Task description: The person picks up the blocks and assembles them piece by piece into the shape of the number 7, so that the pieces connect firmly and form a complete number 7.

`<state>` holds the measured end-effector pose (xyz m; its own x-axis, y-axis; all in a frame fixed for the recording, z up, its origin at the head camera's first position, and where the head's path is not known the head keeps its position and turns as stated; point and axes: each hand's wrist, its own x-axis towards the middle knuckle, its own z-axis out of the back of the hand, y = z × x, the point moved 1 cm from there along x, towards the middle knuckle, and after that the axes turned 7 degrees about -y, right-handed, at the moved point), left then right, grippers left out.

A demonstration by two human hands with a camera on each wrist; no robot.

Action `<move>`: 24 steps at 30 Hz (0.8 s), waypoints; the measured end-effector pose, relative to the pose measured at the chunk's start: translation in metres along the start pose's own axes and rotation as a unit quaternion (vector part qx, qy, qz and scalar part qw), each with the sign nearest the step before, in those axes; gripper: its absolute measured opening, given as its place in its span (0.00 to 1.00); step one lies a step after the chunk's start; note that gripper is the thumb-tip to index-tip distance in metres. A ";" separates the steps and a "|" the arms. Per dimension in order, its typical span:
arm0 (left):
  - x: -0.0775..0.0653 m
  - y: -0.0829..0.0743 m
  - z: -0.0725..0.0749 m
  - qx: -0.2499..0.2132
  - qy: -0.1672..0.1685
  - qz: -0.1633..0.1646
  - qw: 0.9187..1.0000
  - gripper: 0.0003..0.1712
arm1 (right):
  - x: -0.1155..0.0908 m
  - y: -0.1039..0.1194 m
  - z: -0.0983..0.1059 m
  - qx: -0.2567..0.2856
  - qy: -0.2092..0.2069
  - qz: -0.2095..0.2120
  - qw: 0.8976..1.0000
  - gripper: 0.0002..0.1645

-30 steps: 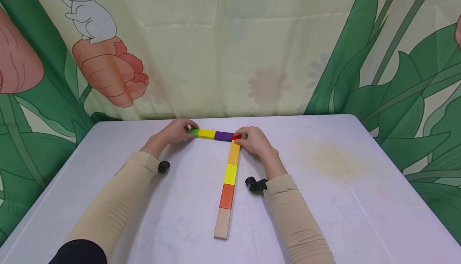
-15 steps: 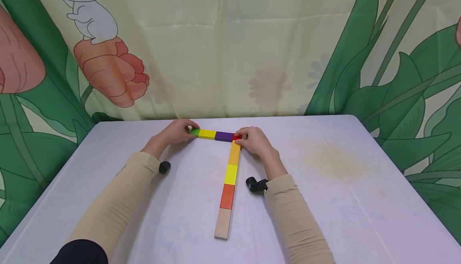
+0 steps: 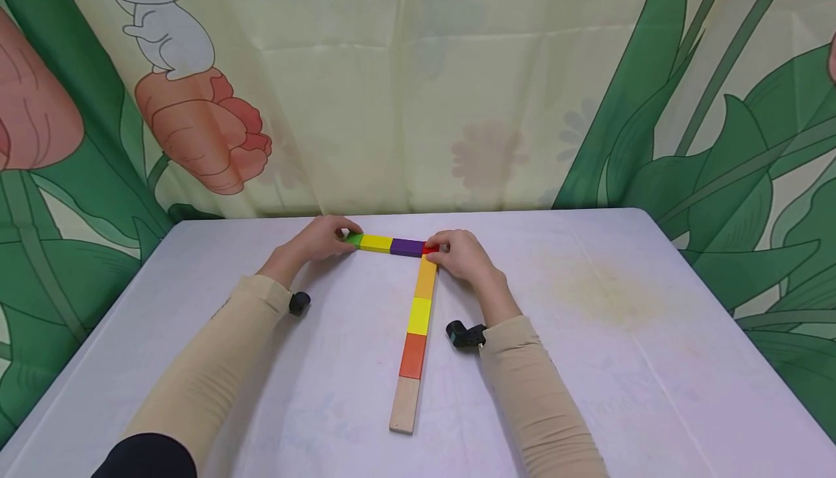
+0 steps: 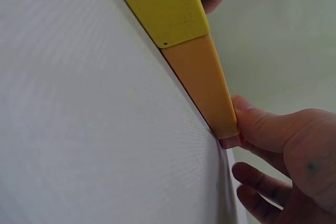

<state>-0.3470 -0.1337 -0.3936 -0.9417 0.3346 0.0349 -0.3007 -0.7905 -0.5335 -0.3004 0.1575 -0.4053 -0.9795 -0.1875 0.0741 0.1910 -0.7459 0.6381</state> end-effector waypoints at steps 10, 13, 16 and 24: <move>-0.002 0.000 0.000 -0.002 0.000 0.001 1.000 0.20 | 0.001 0.001 0.000 -0.001 -0.001 0.002 1.000 0.17; -0.001 -0.001 0.000 -0.002 0.000 -0.001 1.000 0.20 | 0.001 0.000 0.000 0.000 -0.001 0.003 1.000 0.16; -0.001 -0.001 -0.001 -0.002 0.001 -0.001 1.000 0.20 | 0.000 0.000 0.000 -0.002 0.002 0.002 1.000 0.17; -0.002 -0.001 0.000 0.001 0.002 -0.005 1.000 0.22 | 0.001 0.002 0.002 0.005 0.007 -0.007 1.000 0.17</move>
<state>-0.3445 -0.1340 -0.3927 -0.9382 0.3441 0.0370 -0.3100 -0.7882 -0.5316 -0.3010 0.1574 -0.4028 -0.9812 -0.1850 0.0541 0.1757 -0.7426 0.6463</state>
